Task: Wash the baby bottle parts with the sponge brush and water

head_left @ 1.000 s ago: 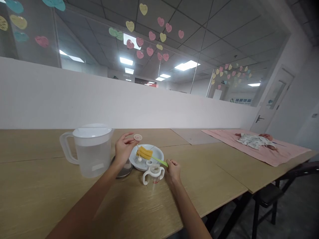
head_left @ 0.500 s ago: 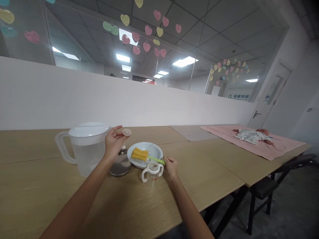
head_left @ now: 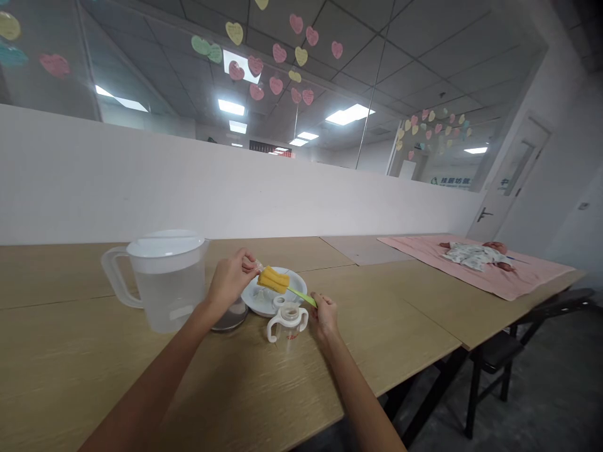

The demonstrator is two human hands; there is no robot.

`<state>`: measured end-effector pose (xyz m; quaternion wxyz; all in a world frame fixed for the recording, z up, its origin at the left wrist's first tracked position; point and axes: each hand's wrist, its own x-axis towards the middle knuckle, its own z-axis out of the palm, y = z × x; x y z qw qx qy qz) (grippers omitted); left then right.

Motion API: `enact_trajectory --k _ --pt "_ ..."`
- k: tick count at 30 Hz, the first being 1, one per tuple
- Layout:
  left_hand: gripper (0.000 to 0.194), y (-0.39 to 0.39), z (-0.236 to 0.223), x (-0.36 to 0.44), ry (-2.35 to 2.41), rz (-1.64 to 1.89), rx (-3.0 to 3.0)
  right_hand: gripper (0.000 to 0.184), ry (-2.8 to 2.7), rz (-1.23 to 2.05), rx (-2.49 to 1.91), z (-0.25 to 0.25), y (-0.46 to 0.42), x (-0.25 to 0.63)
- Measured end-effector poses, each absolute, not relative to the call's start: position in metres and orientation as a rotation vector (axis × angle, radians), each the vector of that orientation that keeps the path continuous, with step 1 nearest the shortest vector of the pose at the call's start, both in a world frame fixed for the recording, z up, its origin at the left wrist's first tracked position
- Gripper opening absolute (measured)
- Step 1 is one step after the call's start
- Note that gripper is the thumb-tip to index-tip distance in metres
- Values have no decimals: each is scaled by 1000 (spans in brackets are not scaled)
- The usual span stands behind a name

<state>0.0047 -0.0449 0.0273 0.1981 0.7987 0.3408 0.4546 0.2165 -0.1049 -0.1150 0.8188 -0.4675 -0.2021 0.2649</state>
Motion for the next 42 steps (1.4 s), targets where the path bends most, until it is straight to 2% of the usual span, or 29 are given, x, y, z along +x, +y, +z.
enact_trajectory --k 6,14,20,31,42 --pt "6 -54 32 5 959 1134 2493 38 -385 598 -949 -115 -105 218" --pt "9 -70 39 8 1016 671 2943 39 -365 614 -908 -112 -107 218" --pt "10 -69 46 1 1021 675 2926 37 -362 557 -984 -113 -108 218" --pt "18 -35 27 -18 1449 411 2925 45 -227 253 -1208 -121 -109 229" --pt "21 -20 -2 -22 1495 238 2832 45 -156 371 -1219 -112 -114 225"
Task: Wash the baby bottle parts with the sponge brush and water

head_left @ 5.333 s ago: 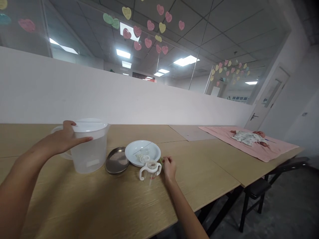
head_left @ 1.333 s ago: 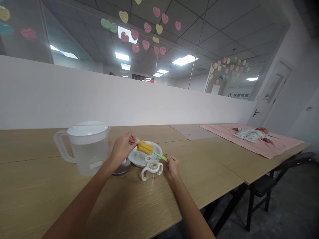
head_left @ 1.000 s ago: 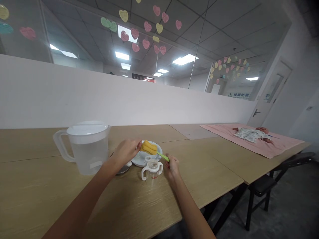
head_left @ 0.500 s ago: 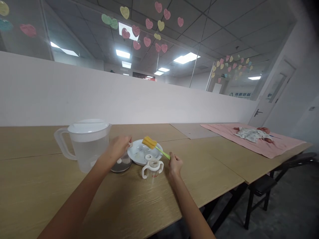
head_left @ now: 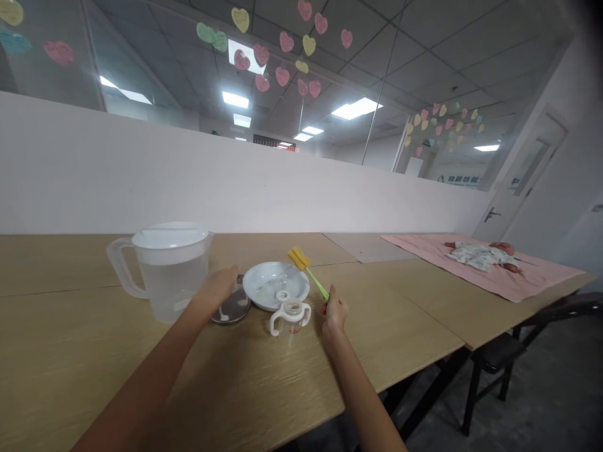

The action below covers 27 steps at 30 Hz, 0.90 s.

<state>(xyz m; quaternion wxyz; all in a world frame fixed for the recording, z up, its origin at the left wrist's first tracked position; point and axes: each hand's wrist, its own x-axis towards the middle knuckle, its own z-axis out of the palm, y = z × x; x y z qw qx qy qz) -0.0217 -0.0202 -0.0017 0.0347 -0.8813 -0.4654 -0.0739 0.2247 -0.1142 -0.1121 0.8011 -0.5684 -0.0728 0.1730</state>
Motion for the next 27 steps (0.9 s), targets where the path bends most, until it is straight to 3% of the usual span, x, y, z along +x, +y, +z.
enact_trajectory --k 8,19,27 --pt "26 -18 -2 -19 -1474 -120 -2758 50 -196 334 -1185 -114 -112 226" --pt "30 -47 -14 22 -1108 -319 -2914 44 -401 -258 -1303 -101 -124 219" --pt "37 -45 -34 28 -873 -464 -3089 39 -546 -50 -1221 -98 -123 209"
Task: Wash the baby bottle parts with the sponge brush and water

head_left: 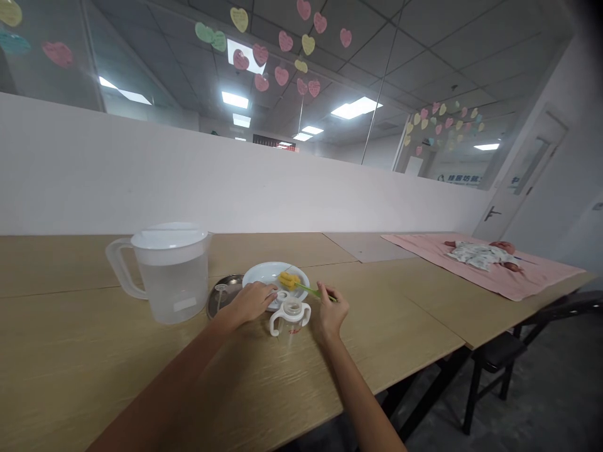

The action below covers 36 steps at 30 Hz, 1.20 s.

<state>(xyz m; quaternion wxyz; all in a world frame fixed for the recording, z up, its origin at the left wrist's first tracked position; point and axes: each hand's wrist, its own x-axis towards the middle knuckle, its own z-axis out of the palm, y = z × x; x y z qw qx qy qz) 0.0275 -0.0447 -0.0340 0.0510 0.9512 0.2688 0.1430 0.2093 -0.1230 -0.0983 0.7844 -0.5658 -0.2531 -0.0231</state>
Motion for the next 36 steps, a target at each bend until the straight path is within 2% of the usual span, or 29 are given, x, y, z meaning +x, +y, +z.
enact_trajectory --k 12,17,22,28,32,36 --pt "37 -38 -45 31 895 434 2762 47 -384 32 -1220 -100 -120 215" --pt "33 -40 -41 37 866 726 2652 46 -246 51 -1172 -105 -118 222" --pt "32 -49 -21 39 853 1055 2197 44 -99 149 -1049 -106 -115 226" --pt "44 -54 -15 43 667 1162 1677 47 -187 330 -944 -103 -114 221" --pt "52 -51 -19 45 675 1157 1672 49 -245 369 -921 -102 -115 220" --pt "51 -44 -23 44 712 1146 1714 51 -237 372 -922 -101 -116 221"
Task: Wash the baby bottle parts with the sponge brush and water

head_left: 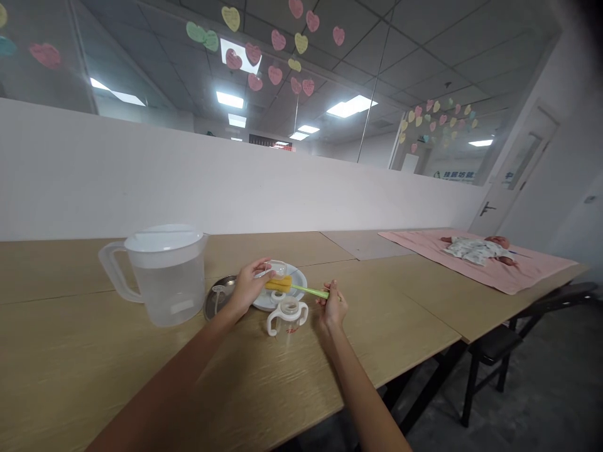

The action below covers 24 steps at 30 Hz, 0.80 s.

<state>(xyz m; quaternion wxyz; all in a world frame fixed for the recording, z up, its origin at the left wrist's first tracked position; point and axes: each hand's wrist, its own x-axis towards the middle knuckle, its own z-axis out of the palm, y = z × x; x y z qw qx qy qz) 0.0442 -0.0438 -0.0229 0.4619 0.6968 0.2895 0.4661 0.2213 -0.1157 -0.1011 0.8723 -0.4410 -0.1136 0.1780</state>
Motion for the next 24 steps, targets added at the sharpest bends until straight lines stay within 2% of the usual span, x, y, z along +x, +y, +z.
enact_trajectory --k 10,17,21,24 --pt "34 -43 -20 39 774 1249 1926 44 -187 407 -834 -101 -117 223" --pt "55 -49 -16 37 892 1086 2113 38 -153 405 -855 -103 -118 226" --pt "47 -54 -13 35 900 1092 2177 32 -87 433 -783 -104 -118 227" --pt "47 -56 -11 35 928 1107 2182 29 -64 450 -765 -106 -118 230"
